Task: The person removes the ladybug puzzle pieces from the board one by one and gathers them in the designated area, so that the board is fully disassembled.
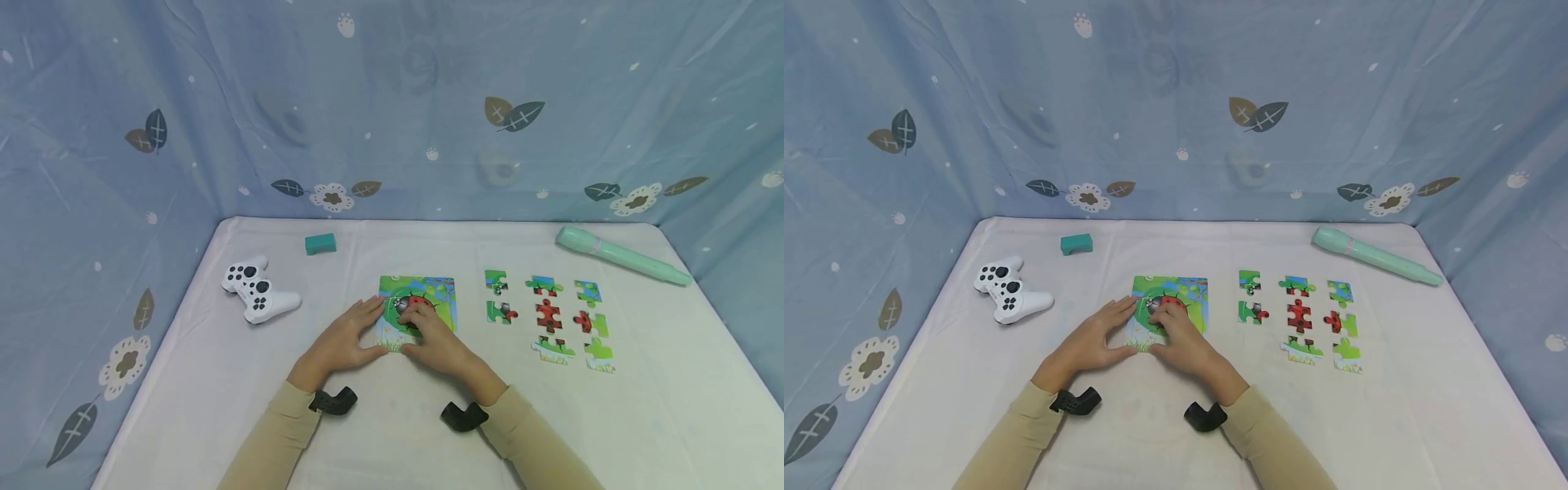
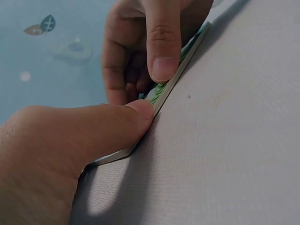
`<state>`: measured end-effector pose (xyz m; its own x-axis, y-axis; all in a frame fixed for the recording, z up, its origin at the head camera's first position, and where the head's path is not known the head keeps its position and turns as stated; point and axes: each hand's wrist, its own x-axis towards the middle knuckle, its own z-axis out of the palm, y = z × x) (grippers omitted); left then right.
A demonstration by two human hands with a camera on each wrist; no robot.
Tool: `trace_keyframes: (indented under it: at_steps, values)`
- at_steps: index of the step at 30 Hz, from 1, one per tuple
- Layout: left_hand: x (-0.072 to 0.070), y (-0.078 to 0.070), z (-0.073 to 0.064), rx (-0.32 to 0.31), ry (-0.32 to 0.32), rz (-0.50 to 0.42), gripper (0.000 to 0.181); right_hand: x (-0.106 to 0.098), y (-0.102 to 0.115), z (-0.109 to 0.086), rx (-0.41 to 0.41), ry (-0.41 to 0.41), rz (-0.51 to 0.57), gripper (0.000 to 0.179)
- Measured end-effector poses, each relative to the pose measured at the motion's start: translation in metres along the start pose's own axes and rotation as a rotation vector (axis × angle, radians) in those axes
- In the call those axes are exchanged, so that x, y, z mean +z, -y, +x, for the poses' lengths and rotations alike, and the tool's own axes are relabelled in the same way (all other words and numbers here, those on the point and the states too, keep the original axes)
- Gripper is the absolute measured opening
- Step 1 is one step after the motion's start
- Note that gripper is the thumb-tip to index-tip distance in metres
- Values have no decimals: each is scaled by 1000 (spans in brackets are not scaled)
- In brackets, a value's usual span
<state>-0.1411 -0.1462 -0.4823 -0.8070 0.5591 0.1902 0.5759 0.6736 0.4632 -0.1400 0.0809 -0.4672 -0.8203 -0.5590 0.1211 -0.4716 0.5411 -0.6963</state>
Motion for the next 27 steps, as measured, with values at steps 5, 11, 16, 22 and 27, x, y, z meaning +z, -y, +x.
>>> trace_keyframes:
  at_steps: [5, 11, 16, 22, 27]
  values:
    - [1, 2, 1, -1, 2, -4, 81, 0, 0, -1, -12, -25, 18, 42]
    - [2, 2, 0, 5, 3, -6, 81, 1, -2, -2, -46, -42, 41, 44]
    - [-1, 2, -1, 8, -5, -9, 80, 2, -1, 0, -73, -47, 21, 42]
    - [-1, 2, -1, 2, -3, -22, 81, -2, -1, 0, -71, -62, 23, 40]
    - [1, 2, -1, 5, -5, -27, 82, -11, 0, -4, -28, -73, 83, 41]
